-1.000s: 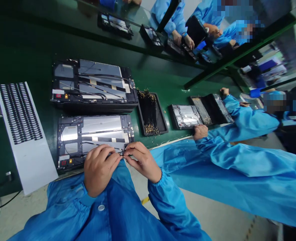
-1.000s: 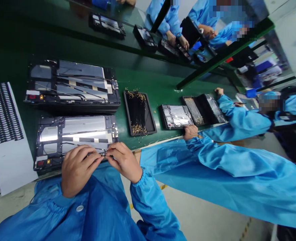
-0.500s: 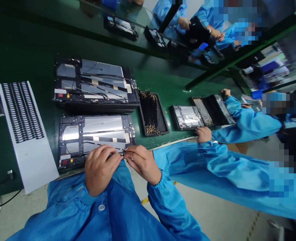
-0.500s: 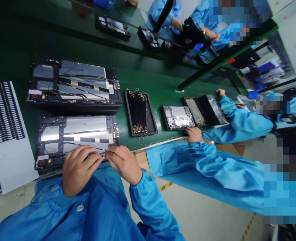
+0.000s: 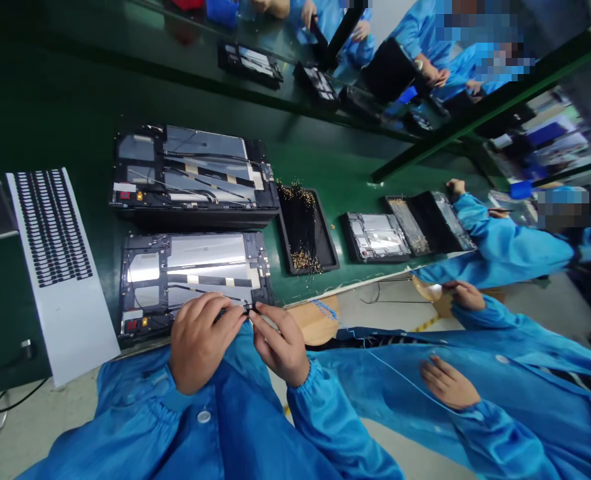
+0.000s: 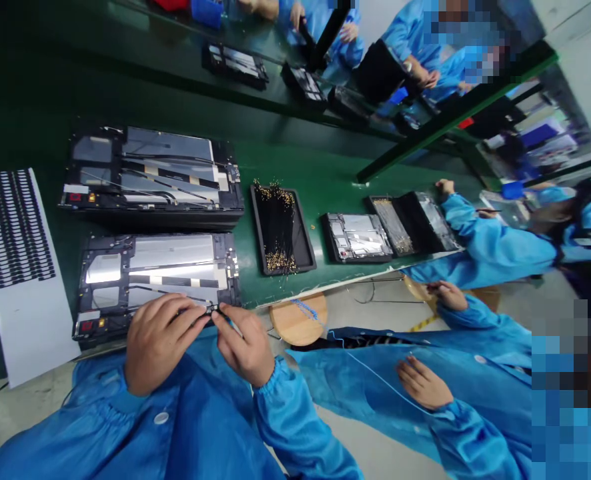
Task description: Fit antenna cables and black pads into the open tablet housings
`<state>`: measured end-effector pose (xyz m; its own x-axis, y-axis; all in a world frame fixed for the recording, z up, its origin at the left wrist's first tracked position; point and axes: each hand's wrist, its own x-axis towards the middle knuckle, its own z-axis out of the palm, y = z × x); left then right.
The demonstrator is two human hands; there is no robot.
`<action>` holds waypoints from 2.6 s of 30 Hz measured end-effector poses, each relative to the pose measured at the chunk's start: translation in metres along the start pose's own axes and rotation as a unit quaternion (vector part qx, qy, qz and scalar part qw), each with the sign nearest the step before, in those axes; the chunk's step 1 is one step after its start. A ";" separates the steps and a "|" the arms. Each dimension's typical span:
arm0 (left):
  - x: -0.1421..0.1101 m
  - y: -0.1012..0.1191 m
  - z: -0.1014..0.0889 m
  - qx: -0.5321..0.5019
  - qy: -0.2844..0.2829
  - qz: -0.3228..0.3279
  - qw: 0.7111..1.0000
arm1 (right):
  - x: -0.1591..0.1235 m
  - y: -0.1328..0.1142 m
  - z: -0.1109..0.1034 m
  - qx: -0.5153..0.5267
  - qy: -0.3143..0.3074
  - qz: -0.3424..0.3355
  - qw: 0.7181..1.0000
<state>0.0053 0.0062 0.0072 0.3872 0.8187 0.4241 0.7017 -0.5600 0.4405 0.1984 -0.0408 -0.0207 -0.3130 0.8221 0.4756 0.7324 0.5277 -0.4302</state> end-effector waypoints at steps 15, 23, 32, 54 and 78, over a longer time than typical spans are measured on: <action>-0.036 -0.044 -0.066 0.049 0.061 -0.170 0.982 | 0.008 -0.017 0.005 -0.018 0.015 0.041 0.999; -0.065 -0.060 -0.051 -0.073 0.058 -0.354 0.930 | 0.018 -0.005 0.014 0.072 0.103 0.213 0.969; -0.080 -0.042 -0.053 -0.145 0.113 -0.396 0.900 | 0.004 -0.013 0.036 0.218 0.131 0.348 0.902; 0.085 -0.097 -0.121 -0.153 0.099 -0.289 0.940 | 0.189 0.057 -0.008 0.158 0.145 0.191 0.958; -0.090 -0.191 -0.109 0.038 -0.034 -0.197 0.979 | 0.235 -0.124 0.172 -0.077 -0.384 -0.231 0.891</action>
<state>-0.2288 0.0259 -0.0283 0.1153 0.9772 0.1785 0.8456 -0.1908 0.4985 -0.0701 0.1235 0.0126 -0.8799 0.4607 -0.1168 0.4750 0.8601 -0.1859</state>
